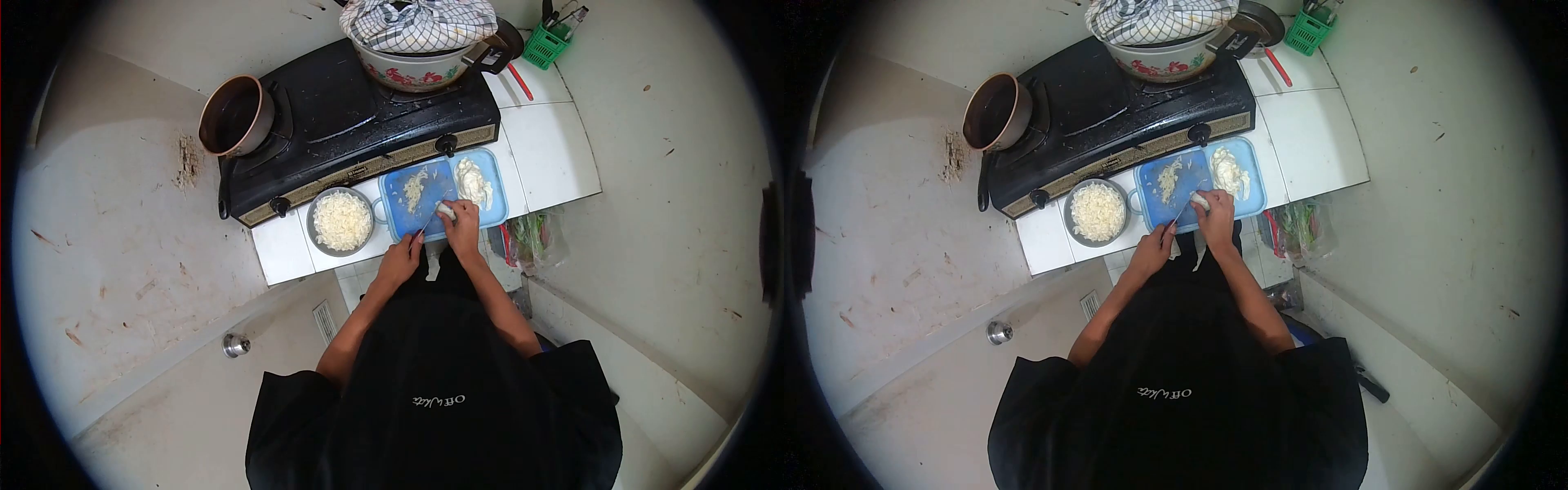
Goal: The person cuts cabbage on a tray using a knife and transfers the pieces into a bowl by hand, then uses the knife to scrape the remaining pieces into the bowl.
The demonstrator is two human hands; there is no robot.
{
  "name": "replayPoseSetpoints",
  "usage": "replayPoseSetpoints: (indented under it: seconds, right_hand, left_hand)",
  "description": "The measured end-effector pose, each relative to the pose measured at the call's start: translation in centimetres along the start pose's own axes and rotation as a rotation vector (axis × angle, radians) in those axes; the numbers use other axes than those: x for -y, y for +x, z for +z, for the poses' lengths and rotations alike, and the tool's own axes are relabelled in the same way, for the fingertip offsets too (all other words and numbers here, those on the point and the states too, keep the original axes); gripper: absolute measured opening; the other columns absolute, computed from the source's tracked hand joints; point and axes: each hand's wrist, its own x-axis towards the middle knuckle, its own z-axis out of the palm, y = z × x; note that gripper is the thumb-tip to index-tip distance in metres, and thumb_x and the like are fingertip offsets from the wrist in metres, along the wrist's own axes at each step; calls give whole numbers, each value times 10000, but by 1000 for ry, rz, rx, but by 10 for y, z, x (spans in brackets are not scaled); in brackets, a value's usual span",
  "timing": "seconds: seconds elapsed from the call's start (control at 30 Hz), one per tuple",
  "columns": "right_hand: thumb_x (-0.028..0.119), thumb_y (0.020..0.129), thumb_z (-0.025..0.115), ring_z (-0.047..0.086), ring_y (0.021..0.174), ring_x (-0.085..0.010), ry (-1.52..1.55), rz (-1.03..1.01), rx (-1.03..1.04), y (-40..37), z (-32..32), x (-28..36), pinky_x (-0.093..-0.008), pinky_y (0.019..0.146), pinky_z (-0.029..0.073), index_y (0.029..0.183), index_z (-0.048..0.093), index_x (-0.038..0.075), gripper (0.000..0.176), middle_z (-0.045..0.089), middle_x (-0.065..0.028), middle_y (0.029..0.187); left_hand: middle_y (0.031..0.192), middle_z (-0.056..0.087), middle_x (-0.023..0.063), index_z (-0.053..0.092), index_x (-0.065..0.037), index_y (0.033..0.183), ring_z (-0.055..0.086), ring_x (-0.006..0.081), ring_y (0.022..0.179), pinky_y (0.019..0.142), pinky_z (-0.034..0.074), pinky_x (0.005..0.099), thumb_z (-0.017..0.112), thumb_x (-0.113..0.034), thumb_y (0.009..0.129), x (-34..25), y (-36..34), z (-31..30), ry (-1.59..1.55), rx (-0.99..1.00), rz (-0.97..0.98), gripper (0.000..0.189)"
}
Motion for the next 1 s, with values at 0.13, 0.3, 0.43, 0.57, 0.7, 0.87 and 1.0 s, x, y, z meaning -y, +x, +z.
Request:
replayPoseSetpoints:
  seconds: [0.13, 0.3, 0.43, 0.57, 0.7, 0.87, 1.0]
  right_hand:
    - [31, 795, 794, 610, 945, -335, -2, 34, -14, -2, 0, 0, -425, 877, 486, 1026, 742, 46, 237, 644, -132, 957]
    - [3, 798, 775, 634, 908, -333, 100, 45, 18, -1, 10, -10, -423, 819, 503, 990, 733, 33, 199, 649, -141, 922]
    - [-22, 798, 756, 641, 859, -336, 64, -51, 3, -2, 6, -8, -418, 763, 510, 963, 734, 19, 171, 662, -139, 856]
    - [-28, 801, 744, 628, 813, -337, 21, -78, -11, -1, 1, 0, -420, 743, 498, 920, 743, 17, 128, 664, -127, 816]
    - [-27, 804, 734, 620, 807, -332, 45, -99, -11, -1, 2, -1, -427, 731, 488, 910, 748, 22, 118, 662, -125, 828]
    - [-32, 802, 719, 620, 844, -323, -8, -119, 13, -2, 1, 1, -428, 749, 486, 909, 749, 32, 129, 664, -108, 870]
    - [-36, 798, 718, 618, 852, -321, -22, -120, 22, -2, 2, 0, -423, 756, 484, 907, 749, 38, 136, 662, -103, 877]
  left_hand:
    - [813, 670, 343, 592, -17, 1040, 648, 559, 836, 720, 510, 622, 486, -411, 1067, -1, -3, -3, -12, 5, -3, 409]
    - [813, 668, 346, 586, -15, 1042, 646, 560, 849, 725, 507, 625, 485, -407, 1068, 0, -2, -4, -26, 6, 2, 406]
    - [813, 668, 347, 585, -17, 1047, 646, 559, 851, 728, 506, 625, 485, -404, 1068, 1, -3, -4, -20, 9, 2, 400]
    - [787, 666, 317, 605, -22, 1065, 662, 529, 828, 700, 505, 576, 487, -409, 1077, 1, -5, -3, 3, -9, 2, 405]
    - [795, 668, 322, 608, -23, 1077, 661, 531, 829, 699, 501, 587, 483, -400, 1078, -4, -8, -9, 31, 6, -7, 397]
    - [776, 665, 328, 602, -23, 1072, 656, 540, 797, 688, 502, 609, 490, -385, 1070, -2, -12, -11, 52, -24, 48, 379]
    - [770, 665, 332, 600, -21, 1074, 653, 548, 788, 689, 505, 624, 485, -376, 1069, -8, -19, -17, 87, 0, 43, 373]
